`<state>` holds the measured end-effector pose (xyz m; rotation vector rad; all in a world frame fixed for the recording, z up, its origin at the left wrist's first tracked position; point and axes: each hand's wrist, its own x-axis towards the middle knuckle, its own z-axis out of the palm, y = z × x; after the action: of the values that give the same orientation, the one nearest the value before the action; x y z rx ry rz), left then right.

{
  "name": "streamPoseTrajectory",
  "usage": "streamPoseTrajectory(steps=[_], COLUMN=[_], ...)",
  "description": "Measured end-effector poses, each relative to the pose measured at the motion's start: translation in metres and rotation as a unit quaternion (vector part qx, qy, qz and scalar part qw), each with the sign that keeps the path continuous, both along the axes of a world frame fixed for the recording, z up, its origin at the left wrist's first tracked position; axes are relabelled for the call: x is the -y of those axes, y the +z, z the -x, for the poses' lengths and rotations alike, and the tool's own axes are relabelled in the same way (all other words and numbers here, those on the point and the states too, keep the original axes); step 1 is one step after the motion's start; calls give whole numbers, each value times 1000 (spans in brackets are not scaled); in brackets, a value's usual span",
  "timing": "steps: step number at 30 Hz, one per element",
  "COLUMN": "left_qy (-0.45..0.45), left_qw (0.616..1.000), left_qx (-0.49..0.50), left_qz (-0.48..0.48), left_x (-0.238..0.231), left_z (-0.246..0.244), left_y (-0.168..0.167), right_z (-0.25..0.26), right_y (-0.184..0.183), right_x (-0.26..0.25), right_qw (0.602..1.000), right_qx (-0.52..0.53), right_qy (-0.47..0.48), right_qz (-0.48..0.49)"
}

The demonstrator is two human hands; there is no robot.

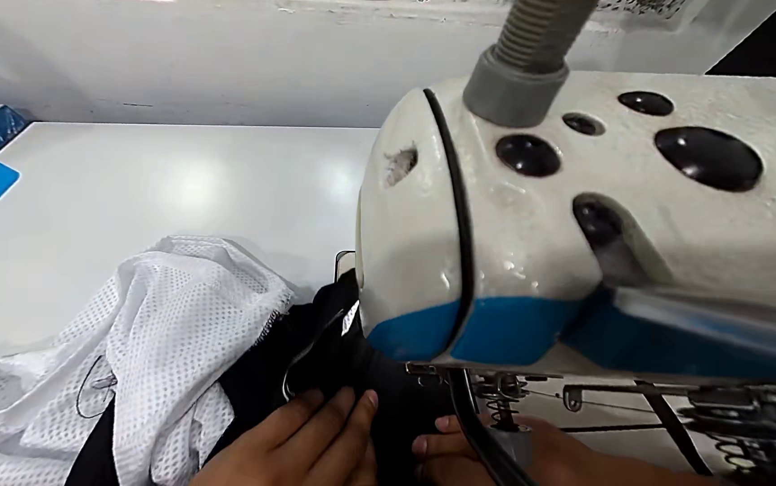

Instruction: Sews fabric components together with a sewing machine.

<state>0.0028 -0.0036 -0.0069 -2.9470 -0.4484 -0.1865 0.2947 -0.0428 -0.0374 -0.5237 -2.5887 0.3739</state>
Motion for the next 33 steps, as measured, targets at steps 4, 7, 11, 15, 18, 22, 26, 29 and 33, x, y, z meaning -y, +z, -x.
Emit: streamPoseTrajectory(steps=[4, 7, 11, 15, 18, 22, 26, 29, 33], left_qy=[21, -21, -138, -103, -74, -50, -53, -54, -67], left_qw=[997, 994, 985, 987, 987, 986, 986, 988, 985], left_qx=[46, 88, 101, 116, 141, 162, 156, 145, 159], left_qz=[-50, -54, 29, 39, 17, -3, -8, -15, -4], left_x=[-25, -38, -41, -37, -47, -64, -70, -71, -75], left_z=[-5, -4, 2, 2, 0, -3, -4, -3, -4], left_y=[-5, -12, -17, -17, -20, -19, -20, -22, -23], right_z=[-3, -4, -3, 1, 3, 3, 5, 4, 11], right_y=[-7, -3, 2, 9, 12, 5, 13, 12, -8], right_x=[-20, -29, -30, -28, -33, -42, -40, -33, -20], right_qw=[999, 997, 995, 994, 992, 978, 968, 970, 942], right_qx=[-7, 30, 56, 62, 39, 80, 125, 80, -26], right_qy=[-25, -46, -36, -51, -116, -170, -212, -219, -288], right_qz=[-23, -49, -80, -68, 0, -86, -47, -68, -171])
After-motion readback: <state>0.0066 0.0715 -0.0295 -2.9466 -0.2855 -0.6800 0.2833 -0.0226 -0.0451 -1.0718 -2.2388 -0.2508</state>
